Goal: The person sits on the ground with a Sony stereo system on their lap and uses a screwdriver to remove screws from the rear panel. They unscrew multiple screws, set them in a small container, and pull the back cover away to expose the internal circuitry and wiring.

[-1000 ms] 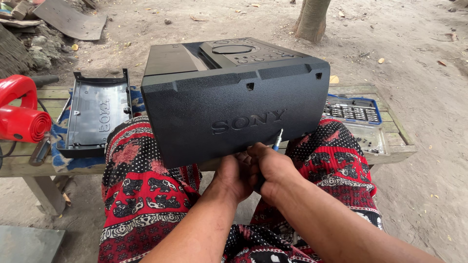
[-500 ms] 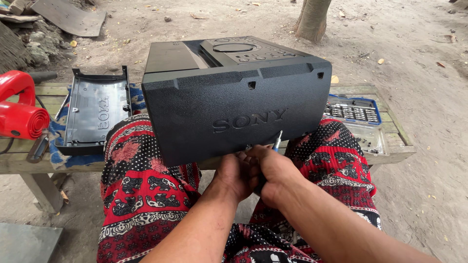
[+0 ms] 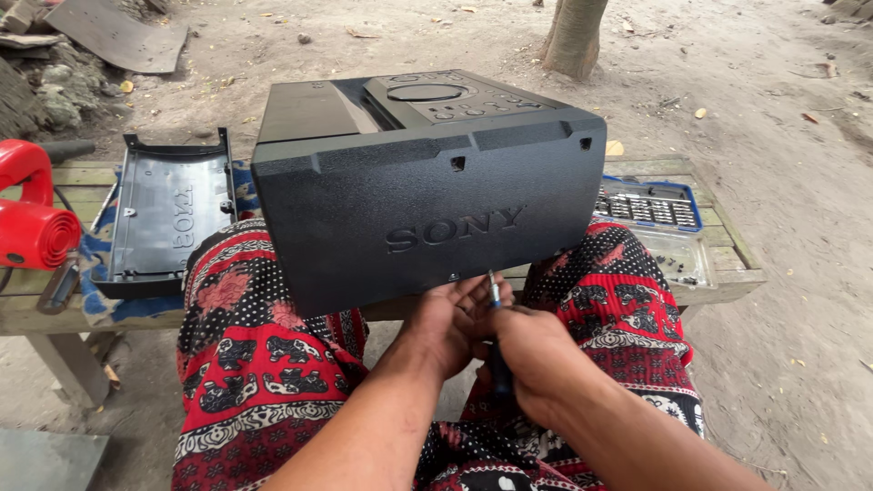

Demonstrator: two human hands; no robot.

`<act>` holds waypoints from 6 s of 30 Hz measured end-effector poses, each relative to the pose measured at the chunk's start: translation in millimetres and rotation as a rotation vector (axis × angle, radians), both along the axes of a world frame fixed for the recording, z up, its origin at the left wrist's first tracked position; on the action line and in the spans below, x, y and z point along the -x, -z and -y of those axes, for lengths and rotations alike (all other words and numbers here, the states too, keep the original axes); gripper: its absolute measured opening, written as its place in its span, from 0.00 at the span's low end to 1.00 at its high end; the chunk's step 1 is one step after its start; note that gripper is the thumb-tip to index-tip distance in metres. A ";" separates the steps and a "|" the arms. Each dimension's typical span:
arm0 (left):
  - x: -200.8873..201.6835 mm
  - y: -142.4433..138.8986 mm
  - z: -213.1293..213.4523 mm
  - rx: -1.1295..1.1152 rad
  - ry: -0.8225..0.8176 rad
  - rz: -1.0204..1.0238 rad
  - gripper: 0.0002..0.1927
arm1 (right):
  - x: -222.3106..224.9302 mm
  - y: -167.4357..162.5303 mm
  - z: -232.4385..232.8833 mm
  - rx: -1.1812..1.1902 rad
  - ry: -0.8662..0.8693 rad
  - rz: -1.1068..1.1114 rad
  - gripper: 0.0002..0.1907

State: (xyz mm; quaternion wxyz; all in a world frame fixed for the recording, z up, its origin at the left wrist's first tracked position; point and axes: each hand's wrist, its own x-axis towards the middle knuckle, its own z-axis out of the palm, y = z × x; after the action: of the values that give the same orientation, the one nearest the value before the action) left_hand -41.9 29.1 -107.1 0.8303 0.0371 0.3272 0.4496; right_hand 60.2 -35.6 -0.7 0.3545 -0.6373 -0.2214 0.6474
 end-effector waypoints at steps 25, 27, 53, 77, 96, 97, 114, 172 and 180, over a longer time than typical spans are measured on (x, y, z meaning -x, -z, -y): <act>-59.8 7.6 -34.3 -0.036 -0.265 0.186 0.25 | -86.7 -66.5 -2.4 -0.097 -0.245 0.677 0.17; -53.5 0.4 -31.4 -0.045 -0.242 0.184 0.26 | -84.7 -65.9 -4.7 -0.109 -0.266 0.746 0.15; -41.6 0.8 -25.0 -0.169 -0.096 0.265 0.29 | -66.9 -27.2 2.1 -0.484 -0.187 1.305 0.15; -36.3 -12.5 -20.5 -0.175 -0.052 0.220 0.32 | -79.3 -33.3 -3.1 -0.524 -0.244 1.303 0.16; -33.6 -10.7 -14.9 -0.146 -0.008 0.281 0.30 | -69.7 -35.2 5.6 -0.552 -0.169 1.349 0.17; -34.2 -10.7 -14.8 -0.151 -0.014 0.256 0.29 | -69.0 -36.8 4.6 -0.524 -0.176 1.343 0.16; -36.4 -6.7 -16.9 -0.104 0.008 0.295 0.33 | -82.3 -29.7 -3.6 -0.709 -0.237 1.412 0.15; -37.8 -20.7 -11.6 -0.104 -0.015 0.237 0.36 | -82.6 -55.8 33.3 -0.338 -0.198 1.441 0.22; -37.5 -24.6 -10.3 -0.117 -0.019 0.231 0.32 | -83.3 -76.0 20.9 -0.206 -0.368 1.449 0.24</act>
State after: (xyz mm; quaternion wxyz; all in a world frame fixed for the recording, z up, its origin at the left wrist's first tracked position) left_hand -4.4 39.4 -82.4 0.8547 0.0303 0.2029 0.4768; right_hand 143.6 -56.5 75.3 0.0643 -0.8199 -0.5615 0.0911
